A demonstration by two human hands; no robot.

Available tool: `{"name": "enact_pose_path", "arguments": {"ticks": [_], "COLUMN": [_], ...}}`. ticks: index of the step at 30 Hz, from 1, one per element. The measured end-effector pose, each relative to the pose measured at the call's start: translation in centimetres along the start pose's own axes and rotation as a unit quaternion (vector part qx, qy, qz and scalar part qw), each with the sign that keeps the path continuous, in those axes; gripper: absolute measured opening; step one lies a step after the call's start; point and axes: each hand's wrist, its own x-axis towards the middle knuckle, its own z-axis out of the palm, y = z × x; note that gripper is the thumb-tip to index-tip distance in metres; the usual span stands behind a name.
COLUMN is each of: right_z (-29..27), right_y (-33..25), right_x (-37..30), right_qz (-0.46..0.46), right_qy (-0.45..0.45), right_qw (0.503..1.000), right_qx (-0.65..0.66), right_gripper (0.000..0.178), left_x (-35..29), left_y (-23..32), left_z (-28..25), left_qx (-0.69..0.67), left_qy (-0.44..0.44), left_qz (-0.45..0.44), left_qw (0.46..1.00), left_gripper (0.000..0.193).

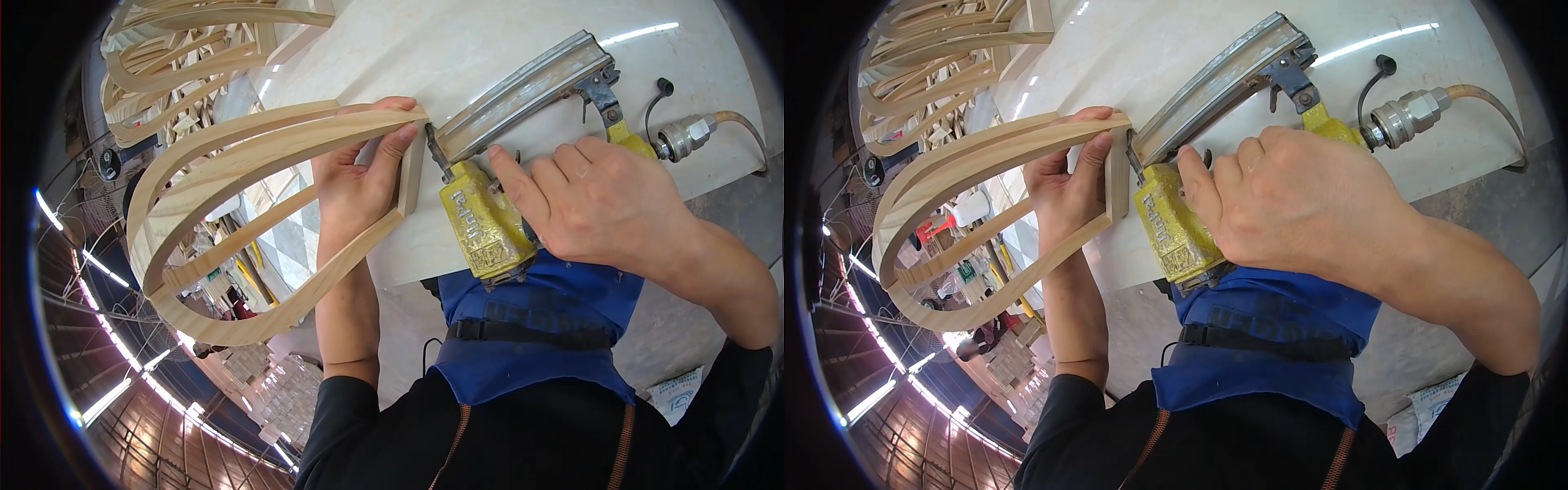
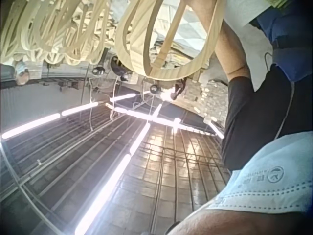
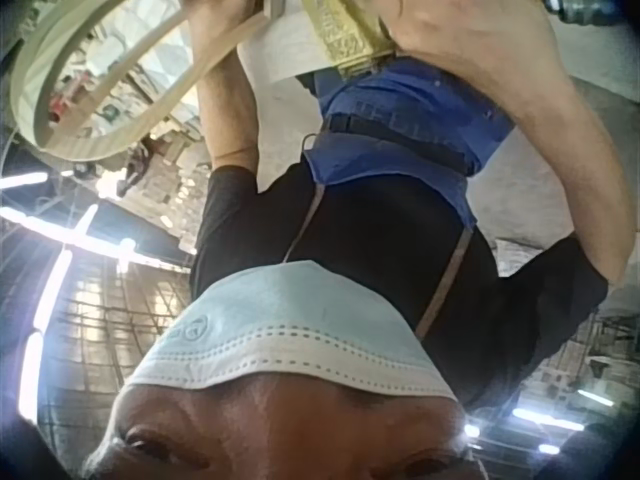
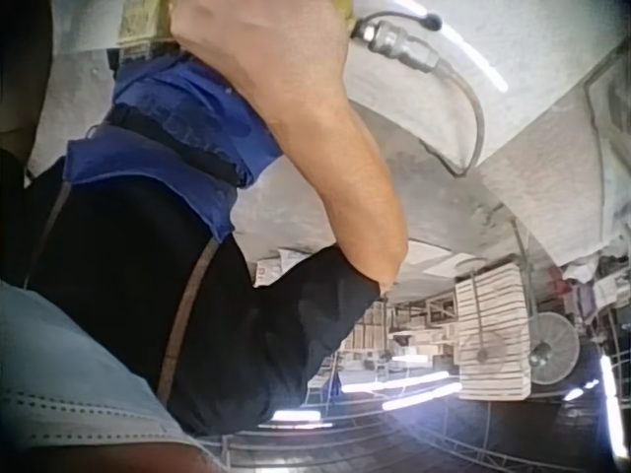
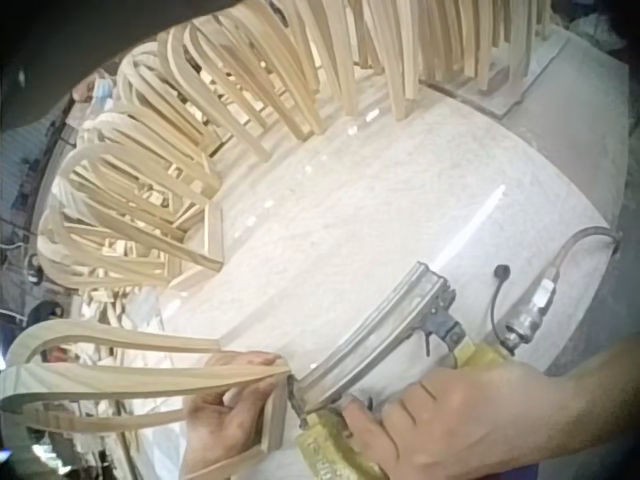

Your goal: The recorder is assembling curved wooden frames by nailing small wood strips onto the frame structure using a pneumatic nail gun.

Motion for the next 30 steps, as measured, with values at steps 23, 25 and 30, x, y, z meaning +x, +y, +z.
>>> {"name": "enact_pose_path", "arguments": {"ticks": [23, 25, 30], "right_z": [-0.5, -1.2, -2.6], "right_y": [-0.4, -0.5, 1.0], "right_x": [-1.0, -1.0, -1.2], "right_qz": [0.056, 0.065, 0.137], "right_qy": [0.019, 0.013, 0.007], "right_qw": [0.998, 0.998, 0.991], "right_qx": [-0.010, -0.020, 0.004], "right_gripper": [0.028, 0.031, 0.039], "left_x": [-0.6, -1.0, -2.5], "left_y": [1.0, 1.1, 0.7], "left_z": [-0.4, -0.8, -3.1], "left_qx": [-0.003, -0.007, -0.074], "left_qy": [-0.012, -0.020, -0.052], "left_qz": [0.007, 0.000, -0.074], "left_qw": [1.000, 1.000, 0.993], "left_gripper": [0.019, 0.021, 0.027]}}
